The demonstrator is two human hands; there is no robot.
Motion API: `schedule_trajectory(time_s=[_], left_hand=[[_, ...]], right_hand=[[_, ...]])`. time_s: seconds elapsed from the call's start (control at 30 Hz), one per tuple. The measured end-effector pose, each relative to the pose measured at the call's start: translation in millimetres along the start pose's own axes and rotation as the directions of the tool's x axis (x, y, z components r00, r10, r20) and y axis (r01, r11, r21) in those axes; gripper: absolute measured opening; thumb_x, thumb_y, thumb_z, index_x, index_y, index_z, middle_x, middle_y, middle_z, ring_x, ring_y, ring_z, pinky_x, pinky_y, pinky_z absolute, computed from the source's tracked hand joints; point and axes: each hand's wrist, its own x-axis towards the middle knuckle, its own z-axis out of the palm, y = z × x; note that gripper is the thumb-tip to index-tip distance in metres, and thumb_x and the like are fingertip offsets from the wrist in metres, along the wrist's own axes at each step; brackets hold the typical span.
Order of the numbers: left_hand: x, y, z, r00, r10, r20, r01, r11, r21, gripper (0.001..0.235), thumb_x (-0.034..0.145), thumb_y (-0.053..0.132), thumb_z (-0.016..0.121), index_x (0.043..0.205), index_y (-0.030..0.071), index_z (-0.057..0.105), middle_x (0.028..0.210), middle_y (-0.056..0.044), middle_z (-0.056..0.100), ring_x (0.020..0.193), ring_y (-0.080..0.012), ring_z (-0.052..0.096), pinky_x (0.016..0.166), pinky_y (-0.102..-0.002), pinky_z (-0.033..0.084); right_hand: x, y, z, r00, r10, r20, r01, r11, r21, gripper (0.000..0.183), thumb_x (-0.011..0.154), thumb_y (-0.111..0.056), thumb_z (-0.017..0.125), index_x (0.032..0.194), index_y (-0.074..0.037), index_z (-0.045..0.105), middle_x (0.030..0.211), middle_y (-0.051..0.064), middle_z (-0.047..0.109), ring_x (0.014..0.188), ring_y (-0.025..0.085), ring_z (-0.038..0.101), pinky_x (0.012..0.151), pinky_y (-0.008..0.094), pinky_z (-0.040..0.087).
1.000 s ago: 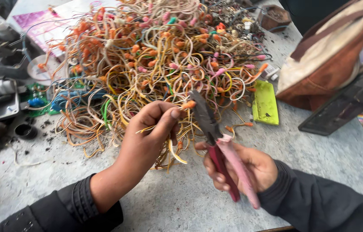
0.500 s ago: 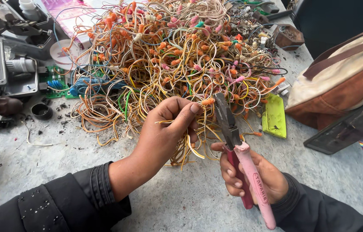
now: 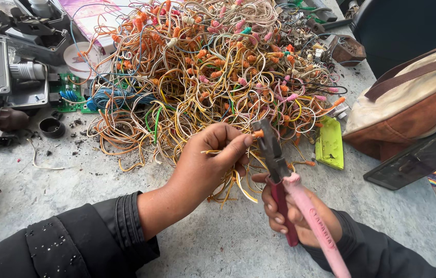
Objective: The person uses pliers to cut individual wires from a large tangled pile of multi-colored wires on a table. The person repeatedly selects a wire, cuts it with the pliers, and drops the cut piece onto the table.
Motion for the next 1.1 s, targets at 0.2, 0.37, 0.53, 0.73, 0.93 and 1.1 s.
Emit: schedule_trajectory(time_s=[0.2, 0.37, 0.53, 0.73, 0.93, 1.1], left_hand=[[-5, 0, 3, 0.998, -0.056, 0.041, 0.051, 0.991, 0.121, 0.016, 0.097, 0.015, 0.069, 0.094, 0.000, 0.067, 0.078, -0.002, 0.070, 0.066, -0.0068, 0.066, 0.059, -0.023, 0.056], [-5, 0, 3, 0.997, -0.044, 0.061, 0.038, 0.994, 0.107, 0.016, 0.097, 0.014, 0.068, 0.095, -0.002, 0.066, 0.081, -0.002, 0.072, 0.069, -0.0069, 0.068, 0.060, -0.024, 0.058], [-5, -1, 3, 0.998, -0.028, 0.052, 0.022, 0.993, 0.115, 0.016, 0.097, 0.013, 0.068, 0.094, -0.002, 0.064, 0.081, -0.003, 0.071, 0.070, -0.0066, 0.066, 0.061, -0.025, 0.058], [-8, 9, 4, 0.998, -0.041, 0.056, 0.029, 0.979, 0.203, 0.016, 0.096, 0.014, 0.069, 0.093, -0.001, 0.065, 0.078, -0.003, 0.070, 0.069, -0.0071, 0.067, 0.060, -0.024, 0.058], [-13, 13, 7, 0.997, -0.057, 0.059, 0.040, 0.966, 0.254, 0.013, 0.095, 0.013, 0.070, 0.095, 0.000, 0.067, 0.077, -0.002, 0.071, 0.069, -0.0065, 0.067, 0.060, -0.024, 0.057], [-12, 15, 12, 0.996, 0.047, 0.079, -0.071, 0.944, 0.324, 0.014, 0.096, 0.012, 0.072, 0.093, 0.000, 0.066, 0.076, -0.003, 0.069, 0.068, -0.0080, 0.064, 0.058, -0.025, 0.054]], right_hand=[[-1, 4, 1, 0.996, -0.052, 0.073, 0.055, 0.998, -0.042, 0.103, 0.080, -0.037, 0.088, 0.157, -0.002, 0.030, 0.099, 0.004, 0.051, 0.081, 0.012, 0.048, 0.065, 0.028, 0.043], [3, 1, 1, 0.986, 0.139, -0.094, -0.125, 0.982, 0.142, 0.096, 0.087, -0.060, 0.071, 0.155, -0.003, 0.033, 0.090, 0.007, 0.049, 0.071, 0.015, 0.047, 0.060, 0.030, 0.044], [-3, -4, 6, 0.995, 0.063, 0.082, -0.067, 0.996, 0.051, 0.085, 0.093, -0.050, 0.056, 0.158, -0.004, 0.027, 0.097, 0.004, 0.049, 0.078, 0.013, 0.047, 0.067, 0.030, 0.044], [1, -3, 4, 0.990, 0.102, 0.098, -0.112, 0.988, 0.109, 0.101, 0.089, -0.064, 0.063, 0.159, -0.003, 0.024, 0.094, 0.004, 0.046, 0.076, 0.013, 0.046, 0.067, 0.030, 0.043], [-9, 2, -2, 0.980, -0.009, 0.199, 0.009, 1.000, 0.003, 0.096, 0.088, -0.042, 0.077, 0.159, 0.002, 0.030, 0.102, 0.003, 0.048, 0.085, 0.013, 0.048, 0.077, 0.029, 0.044], [-10, -10, 7, 0.986, 0.058, 0.154, -0.063, 0.998, 0.031, 0.088, 0.083, -0.038, 0.073, 0.153, -0.002, 0.034, 0.118, 0.010, 0.056, 0.107, 0.019, 0.060, 0.098, 0.034, 0.052]])
